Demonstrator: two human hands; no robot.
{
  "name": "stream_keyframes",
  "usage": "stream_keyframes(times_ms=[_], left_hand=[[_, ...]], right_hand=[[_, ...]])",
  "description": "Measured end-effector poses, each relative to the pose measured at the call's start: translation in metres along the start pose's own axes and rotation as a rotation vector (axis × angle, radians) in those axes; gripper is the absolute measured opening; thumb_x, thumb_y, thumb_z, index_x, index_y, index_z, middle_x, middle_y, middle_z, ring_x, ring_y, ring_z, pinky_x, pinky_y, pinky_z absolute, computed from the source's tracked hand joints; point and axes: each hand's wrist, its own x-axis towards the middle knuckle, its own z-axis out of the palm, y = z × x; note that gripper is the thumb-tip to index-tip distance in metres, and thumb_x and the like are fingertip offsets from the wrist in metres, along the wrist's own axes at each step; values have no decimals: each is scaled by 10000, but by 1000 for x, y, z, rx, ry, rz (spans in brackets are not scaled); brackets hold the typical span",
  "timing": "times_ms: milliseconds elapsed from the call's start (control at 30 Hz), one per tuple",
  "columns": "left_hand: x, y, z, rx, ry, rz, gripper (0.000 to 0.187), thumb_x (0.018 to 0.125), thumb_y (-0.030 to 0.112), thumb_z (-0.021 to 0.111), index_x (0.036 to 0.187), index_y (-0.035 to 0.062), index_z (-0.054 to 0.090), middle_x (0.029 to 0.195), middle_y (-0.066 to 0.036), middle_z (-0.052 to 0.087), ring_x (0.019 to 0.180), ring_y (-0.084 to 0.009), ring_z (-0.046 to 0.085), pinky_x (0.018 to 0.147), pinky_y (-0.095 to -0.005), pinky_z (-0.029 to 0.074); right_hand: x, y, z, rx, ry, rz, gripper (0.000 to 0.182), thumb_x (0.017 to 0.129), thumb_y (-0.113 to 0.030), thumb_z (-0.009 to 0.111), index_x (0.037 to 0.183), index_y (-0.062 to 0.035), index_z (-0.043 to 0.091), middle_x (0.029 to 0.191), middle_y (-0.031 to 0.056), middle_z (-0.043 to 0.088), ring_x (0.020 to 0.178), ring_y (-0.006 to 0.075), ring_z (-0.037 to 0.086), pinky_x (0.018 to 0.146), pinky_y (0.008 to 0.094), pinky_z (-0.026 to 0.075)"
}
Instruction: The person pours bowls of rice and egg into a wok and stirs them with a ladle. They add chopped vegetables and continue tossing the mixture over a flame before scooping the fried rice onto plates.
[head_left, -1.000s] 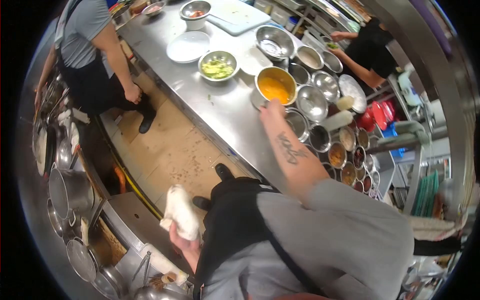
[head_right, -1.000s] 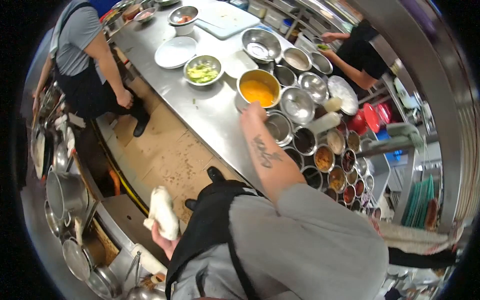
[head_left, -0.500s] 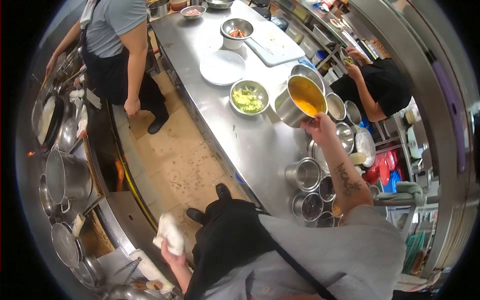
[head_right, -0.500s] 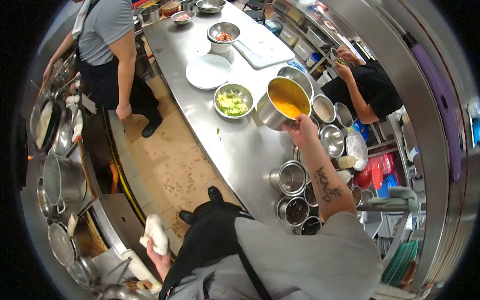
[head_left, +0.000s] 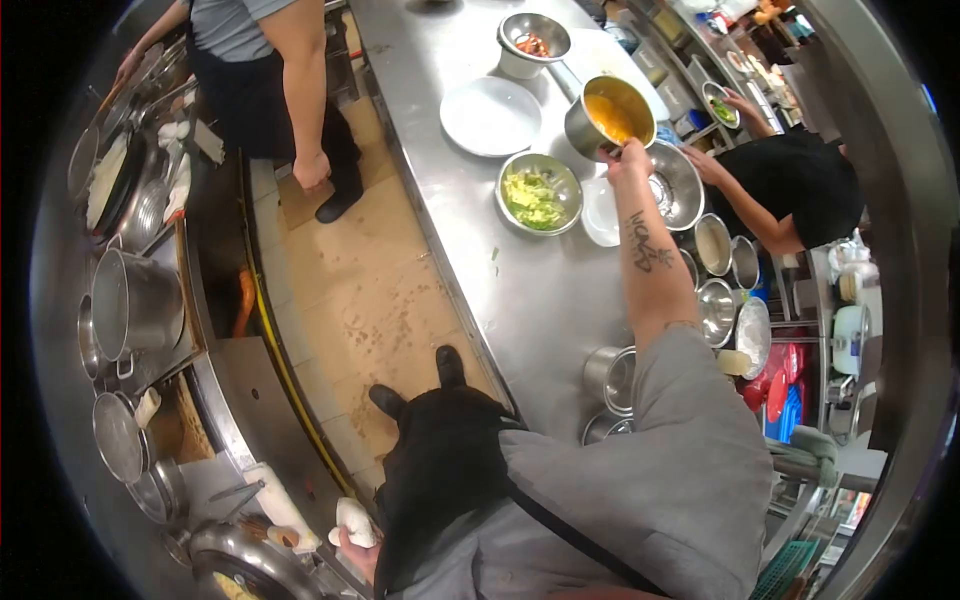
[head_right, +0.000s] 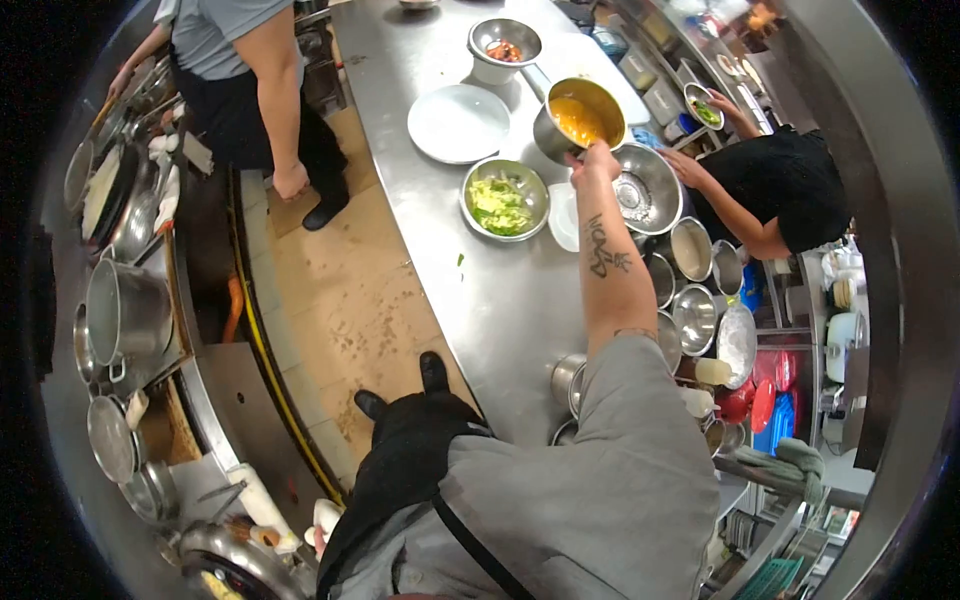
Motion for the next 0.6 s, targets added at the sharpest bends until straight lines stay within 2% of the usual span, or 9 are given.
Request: stream_keyframes(times_ms=[100, 233, 367, 467, 500, 600], left_hand=[[-13, -10, 6, 7, 51, 47, 367, 875, 296, 592, 1166, 80, 540, 1045, -72, 668, 919, -229, 646, 747, -377, 526], [-15, -18, 17, 7, 69, 79, 369, 875, 301, 596, 1170, 88, 537, 1047, -67, 665, 920, -224, 642, 750, -377, 520], [-14, -18, 25, 15, 68, 94, 371, 876, 307, 600, 1173, 96, 534, 1049, -63, 662, 920, -219, 637, 754, -377, 515], [-10, -15, 30, 24, 58, 107, 372, 876, 311, 603, 1175, 102, 532, 1051, -59, 659, 921, -215, 633, 757, -377, 511], [-9, -13, 32, 33, 48, 117, 373, 876, 313, 604, 1176, 104, 531, 1052, -58, 658, 921, -214, 632, 758, -377, 509], [-1, -10, 32, 36, 23, 114, 375, 877, 317, 607, 1179, 110, 529, 1054, -54, 656, 921, -210, 629, 760, -377, 505]], right_hand=[[-7, 1, 10, -37, 67, 35, 378, 851, -38, 516, 1207, 76, 465, 1192, 225, 524, 975, 342, 607, 678, 518, 590], [-4, 17, 5, -113, 73, 75, 371, 862, -43, 521, 1207, 78, 465, 1182, 234, 530, 940, 337, 613, 691, 519, 594], [20, 37, -15, -165, -44, 77, 415, 873, -68, 563, 1230, 93, 424, 1173, 254, 528, 965, 353, 617, 716, 517, 608], [5, 37, -27, -153, -53, 77, 427, 891, -91, 571, 1239, 96, 408, 1182, 259, 522, 983, 362, 617, 714, 530, 605], [-2, 33, -24, -150, -3, 86, 285, 909, -25, 504, 1167, 93, 473, 1112, 219, 551, 911, 349, 633, 787, 515, 584], [-20, 21, -34, -209, -177, 41, 264, 933, -40, 514, 1149, 108, 483, 1066, 217, 567, 901, 354, 638, 844, 497, 570]])
